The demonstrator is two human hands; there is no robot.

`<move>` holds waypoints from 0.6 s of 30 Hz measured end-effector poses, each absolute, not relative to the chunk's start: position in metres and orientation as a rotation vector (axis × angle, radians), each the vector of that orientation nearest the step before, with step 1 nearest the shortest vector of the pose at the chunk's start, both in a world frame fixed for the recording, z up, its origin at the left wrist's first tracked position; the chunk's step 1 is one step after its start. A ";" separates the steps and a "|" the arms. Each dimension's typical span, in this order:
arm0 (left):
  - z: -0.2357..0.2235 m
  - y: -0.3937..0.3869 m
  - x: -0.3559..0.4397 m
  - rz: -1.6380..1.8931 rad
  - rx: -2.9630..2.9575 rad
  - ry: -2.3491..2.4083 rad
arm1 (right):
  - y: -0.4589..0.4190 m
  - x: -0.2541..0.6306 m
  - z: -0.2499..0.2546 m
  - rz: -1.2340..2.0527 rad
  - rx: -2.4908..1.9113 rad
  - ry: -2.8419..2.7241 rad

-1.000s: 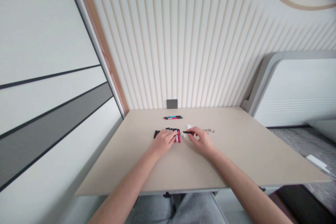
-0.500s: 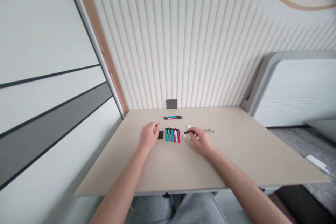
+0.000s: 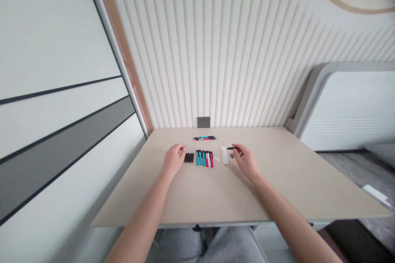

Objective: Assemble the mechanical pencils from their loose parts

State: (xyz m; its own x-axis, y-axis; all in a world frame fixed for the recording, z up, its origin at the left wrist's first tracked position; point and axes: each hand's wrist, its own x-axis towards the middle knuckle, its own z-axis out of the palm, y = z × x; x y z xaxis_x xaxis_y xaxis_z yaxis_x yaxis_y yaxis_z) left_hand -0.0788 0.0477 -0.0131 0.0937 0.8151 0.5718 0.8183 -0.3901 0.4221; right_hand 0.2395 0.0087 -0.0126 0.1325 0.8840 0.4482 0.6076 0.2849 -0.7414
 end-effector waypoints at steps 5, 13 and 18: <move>-0.015 0.048 -0.081 -1.184 -2.324 -1.760 | 0.008 0.235 -0.015 0.399 -1.413 -1.573; -0.021 0.051 -0.088 -1.101 -2.322 -1.820 | 0.008 0.215 -0.007 0.509 -1.378 -1.646; -0.029 0.051 -0.092 -1.019 -2.356 -1.837 | 0.021 0.176 0.005 0.622 -1.330 -1.788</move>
State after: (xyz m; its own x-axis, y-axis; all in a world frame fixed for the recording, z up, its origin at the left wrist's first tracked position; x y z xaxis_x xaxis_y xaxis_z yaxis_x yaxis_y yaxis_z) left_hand -0.0922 0.0513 -0.0289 0.1145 0.8735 0.4732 0.8639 -0.3228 0.3867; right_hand 0.1756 0.0215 0.0048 -0.1226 0.9428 0.3100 0.5469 0.3248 -0.7716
